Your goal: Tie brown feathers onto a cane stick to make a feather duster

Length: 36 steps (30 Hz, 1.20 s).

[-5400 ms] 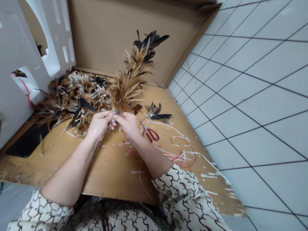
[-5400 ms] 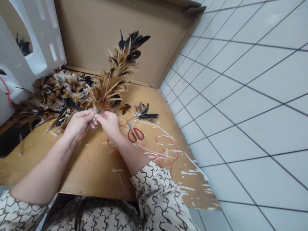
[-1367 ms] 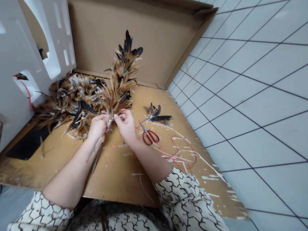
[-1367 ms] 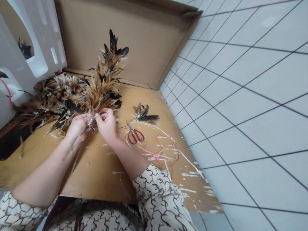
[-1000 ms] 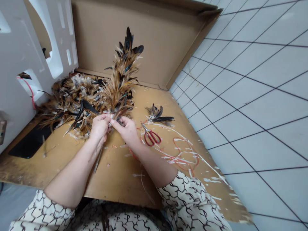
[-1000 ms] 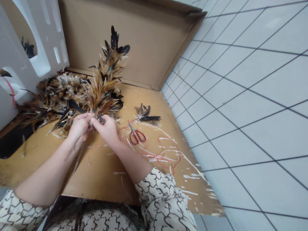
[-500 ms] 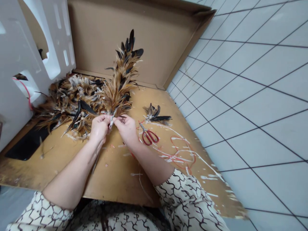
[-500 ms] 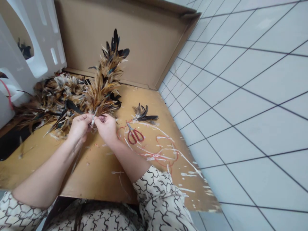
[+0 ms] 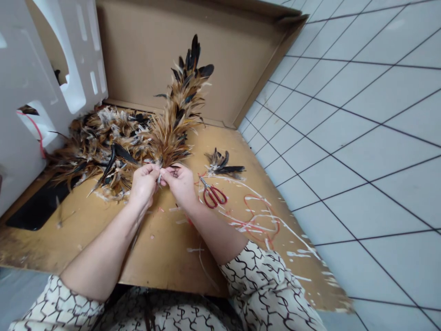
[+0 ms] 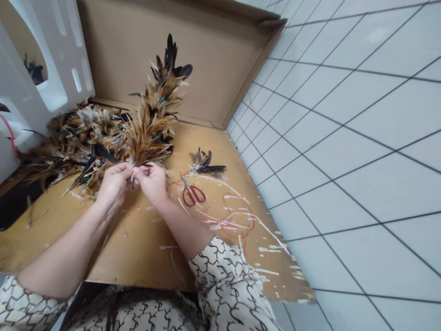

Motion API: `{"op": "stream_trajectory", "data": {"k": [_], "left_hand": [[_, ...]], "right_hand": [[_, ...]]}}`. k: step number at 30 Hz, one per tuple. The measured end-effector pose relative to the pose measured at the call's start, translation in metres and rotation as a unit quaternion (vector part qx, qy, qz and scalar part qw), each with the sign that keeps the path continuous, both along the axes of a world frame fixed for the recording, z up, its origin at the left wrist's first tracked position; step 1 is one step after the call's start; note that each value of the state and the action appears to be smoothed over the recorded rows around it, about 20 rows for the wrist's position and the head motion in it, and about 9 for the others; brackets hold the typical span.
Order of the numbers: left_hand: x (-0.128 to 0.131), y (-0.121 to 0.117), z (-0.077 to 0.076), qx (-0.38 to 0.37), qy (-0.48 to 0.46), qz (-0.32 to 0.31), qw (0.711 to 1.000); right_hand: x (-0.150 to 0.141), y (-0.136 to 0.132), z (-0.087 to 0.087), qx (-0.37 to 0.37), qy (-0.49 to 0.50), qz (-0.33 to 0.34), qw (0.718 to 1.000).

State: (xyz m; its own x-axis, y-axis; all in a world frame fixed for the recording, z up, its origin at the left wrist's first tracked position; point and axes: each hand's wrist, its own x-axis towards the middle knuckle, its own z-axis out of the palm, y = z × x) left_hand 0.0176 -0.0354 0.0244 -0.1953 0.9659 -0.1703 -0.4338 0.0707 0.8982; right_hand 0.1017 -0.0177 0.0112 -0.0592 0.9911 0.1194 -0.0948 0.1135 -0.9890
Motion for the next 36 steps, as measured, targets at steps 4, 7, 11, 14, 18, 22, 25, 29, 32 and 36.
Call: {"op": "stream_trajectory", "data": {"k": [4, 7, 11, 14, 18, 22, 25, 29, 32, 36], "left_hand": [[0.0, -0.001, -0.001, 0.022, 0.003, 0.008, 1.0], [-0.001, -0.002, 0.002, 0.014, -0.004, 0.025, 1.0], [-0.003, -0.002, 0.008, 0.01, -0.01, 0.031, 0.999], [-0.006, -0.001, 0.01, 0.009, -0.01, 0.039, 0.999], [-0.011, 0.002, 0.009, 0.02, 0.0, 0.064, 0.998], [-0.015, 0.005, 0.002, 0.068, 0.053, 0.096, 0.992], [-0.015, 0.004, -0.003, 0.103, 0.143, 0.106, 0.979], [-0.01, 0.0, -0.008, 0.169, 0.323, 0.134, 0.922], [-0.007, -0.003, -0.011, 0.214, 0.433, 0.142, 0.864], [-0.005, -0.004, -0.016, 0.282, 0.503, 0.154, 0.802]], "right_hand": [[0.002, 0.002, 0.0, 0.014, -0.034, -0.001, 0.999], [0.002, 0.003, 0.0, 0.024, -0.041, -0.037, 0.998], [0.002, 0.004, -0.003, -0.017, -0.014, -0.003, 1.0], [0.002, 0.003, -0.005, -0.07, -0.01, 0.08, 0.994], [0.002, -0.002, -0.002, -0.02, -0.043, 0.047, 0.998], [0.001, -0.008, 0.007, 0.018, -0.099, 0.043, 0.994], [0.001, -0.012, 0.016, 0.002, -0.085, 0.06, 0.995], [0.003, -0.015, 0.025, 0.018, -0.042, 0.058, 0.997], [0.006, -0.018, 0.03, 0.014, -0.017, 0.055, 0.998], [0.009, -0.021, 0.036, -0.007, 0.013, 0.06, 0.998]]}}
